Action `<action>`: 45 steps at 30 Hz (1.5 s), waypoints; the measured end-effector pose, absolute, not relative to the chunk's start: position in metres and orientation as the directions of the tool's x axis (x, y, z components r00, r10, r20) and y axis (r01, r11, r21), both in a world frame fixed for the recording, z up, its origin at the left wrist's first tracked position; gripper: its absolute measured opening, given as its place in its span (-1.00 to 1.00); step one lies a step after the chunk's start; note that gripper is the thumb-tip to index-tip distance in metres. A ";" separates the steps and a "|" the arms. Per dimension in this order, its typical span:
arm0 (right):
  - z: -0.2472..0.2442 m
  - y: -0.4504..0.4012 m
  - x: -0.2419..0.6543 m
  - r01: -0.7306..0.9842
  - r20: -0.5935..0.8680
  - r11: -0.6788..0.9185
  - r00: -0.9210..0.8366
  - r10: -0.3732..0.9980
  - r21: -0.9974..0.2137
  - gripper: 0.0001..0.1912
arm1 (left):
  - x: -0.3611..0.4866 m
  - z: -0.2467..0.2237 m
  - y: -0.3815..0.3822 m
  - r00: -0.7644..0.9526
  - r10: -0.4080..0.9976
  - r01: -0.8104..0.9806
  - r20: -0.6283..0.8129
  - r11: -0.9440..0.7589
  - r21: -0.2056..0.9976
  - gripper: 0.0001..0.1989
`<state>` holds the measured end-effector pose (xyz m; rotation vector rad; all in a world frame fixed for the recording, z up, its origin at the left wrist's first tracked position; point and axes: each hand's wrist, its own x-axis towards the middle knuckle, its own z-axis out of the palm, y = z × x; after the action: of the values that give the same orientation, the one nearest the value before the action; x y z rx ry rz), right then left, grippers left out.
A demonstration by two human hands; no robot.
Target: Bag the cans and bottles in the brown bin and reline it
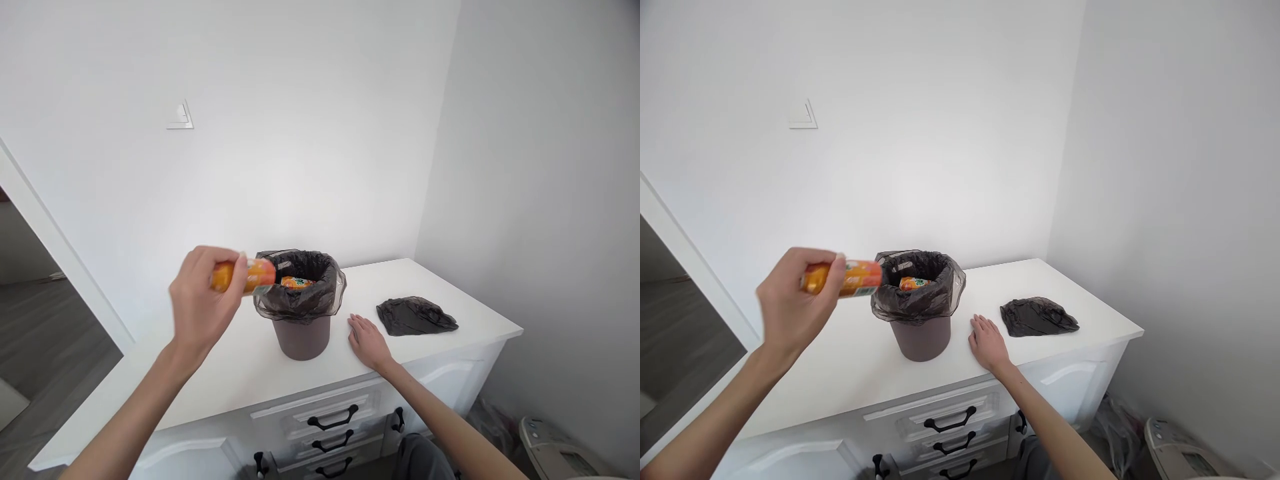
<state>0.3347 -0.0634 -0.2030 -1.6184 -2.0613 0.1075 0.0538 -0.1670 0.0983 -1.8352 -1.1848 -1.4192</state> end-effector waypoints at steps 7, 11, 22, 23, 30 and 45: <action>-0.203 -0.060 0.336 0.867 0.360 0.301 -0.154 0.920 -0.396 -0.49 | 0.102 0.080 -0.086 0.165 0.581 0.741 0.797 -0.606 0.288 -0.66; -0.205 -0.058 0.337 0.846 0.356 0.301 -0.144 0.923 -0.440 -0.49 | 0.090 0.058 -0.082 0.146 0.663 0.743 0.735 -0.563 0.361 -0.62; -0.187 -0.066 0.338 0.669 0.275 0.265 -0.093 0.957 -0.695 -0.56 | 0.065 0.025 -0.125 0.469 0.476 0.686 0.744 -0.727 0.034 -0.88; -0.180 -0.066 0.337 0.645 0.263 0.262 -0.098 0.960 -0.717 -0.55 | 0.068 0.026 -0.131 0.472 0.474 0.687 0.743 -0.726 0.026 -0.87; -0.063 -0.070 0.326 -0.192 0.008 -0.026 -0.170 0.985 -0.981 -0.43 | 0.074 0.040 -0.176 0.419 0.449 0.720 0.789 -0.694 0.012 -0.88; 0.103 -0.080 0.324 -0.171 0.124 0.122 0.004 0.992 -0.978 -0.56 | -0.013 0.079 -0.148 -0.118 0.948 0.558 0.294 -0.182 0.810 -0.64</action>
<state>0.3243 -0.0800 0.1030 -0.9900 -1.1433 1.1995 -0.0127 -0.1482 0.0793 -2.3026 -2.2073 -1.6341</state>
